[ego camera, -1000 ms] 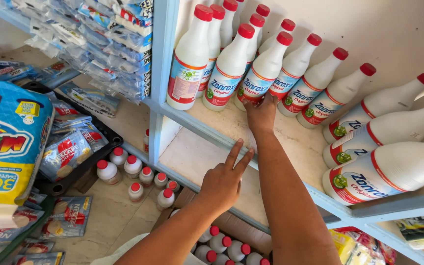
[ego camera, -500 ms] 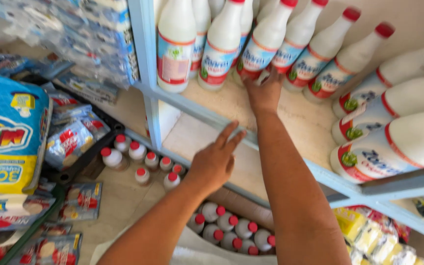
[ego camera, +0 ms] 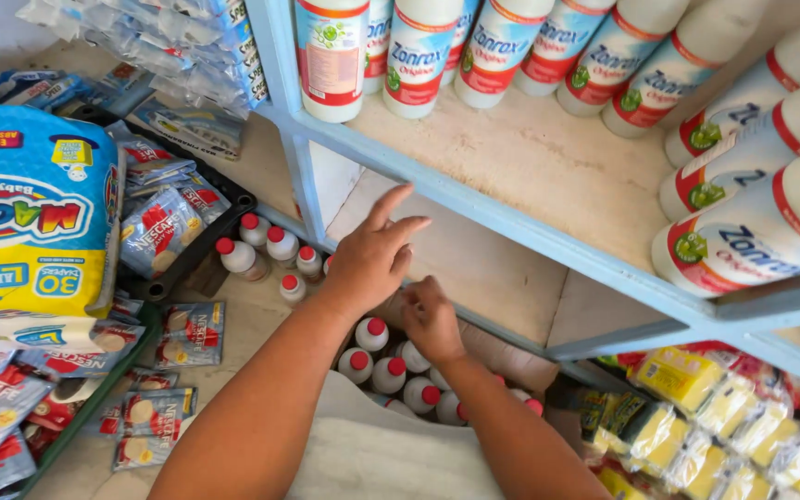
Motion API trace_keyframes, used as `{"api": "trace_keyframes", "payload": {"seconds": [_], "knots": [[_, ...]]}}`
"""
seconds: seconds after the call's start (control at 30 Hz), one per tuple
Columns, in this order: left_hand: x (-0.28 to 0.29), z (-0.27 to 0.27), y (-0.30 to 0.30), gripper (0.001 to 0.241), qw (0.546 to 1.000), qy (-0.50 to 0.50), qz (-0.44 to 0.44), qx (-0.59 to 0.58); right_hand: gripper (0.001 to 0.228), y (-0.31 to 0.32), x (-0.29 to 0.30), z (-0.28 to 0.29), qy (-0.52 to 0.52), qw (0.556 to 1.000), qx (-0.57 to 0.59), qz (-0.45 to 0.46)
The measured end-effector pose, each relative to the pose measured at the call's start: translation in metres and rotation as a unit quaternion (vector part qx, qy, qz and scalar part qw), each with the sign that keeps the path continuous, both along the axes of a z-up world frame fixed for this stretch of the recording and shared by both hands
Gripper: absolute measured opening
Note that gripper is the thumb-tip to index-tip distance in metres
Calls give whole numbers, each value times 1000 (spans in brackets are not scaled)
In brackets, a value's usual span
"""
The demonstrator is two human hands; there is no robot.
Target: Organizing and stocking cleaning supply bottles on retail store shelves.
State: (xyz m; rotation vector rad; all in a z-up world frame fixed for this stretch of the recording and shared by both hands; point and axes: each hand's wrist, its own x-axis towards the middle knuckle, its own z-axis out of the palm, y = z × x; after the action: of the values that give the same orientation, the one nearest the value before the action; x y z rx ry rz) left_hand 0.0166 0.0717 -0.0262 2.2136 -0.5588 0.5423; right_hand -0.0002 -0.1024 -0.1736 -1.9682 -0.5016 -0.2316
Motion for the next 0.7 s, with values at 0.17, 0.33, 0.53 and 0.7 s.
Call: {"api": "trace_keyframes", "payload": {"seconds": [0.17,0.33,0.53,0.7], "knots": [[11,-11,13,43,999,47,12,-5,17,-9,12,-17,47,997,-57,32],[32,-79,45,41,991,129,-17,7,18,-14,22,4,59,996,-56,22],[23,-146,93,45,951,236,-1,200,19,-20,20,18,85,995,-51,-2],[20,-166,71,59,886,333,-1,322,20,-33,20,23,80,995,-52,25]]}}
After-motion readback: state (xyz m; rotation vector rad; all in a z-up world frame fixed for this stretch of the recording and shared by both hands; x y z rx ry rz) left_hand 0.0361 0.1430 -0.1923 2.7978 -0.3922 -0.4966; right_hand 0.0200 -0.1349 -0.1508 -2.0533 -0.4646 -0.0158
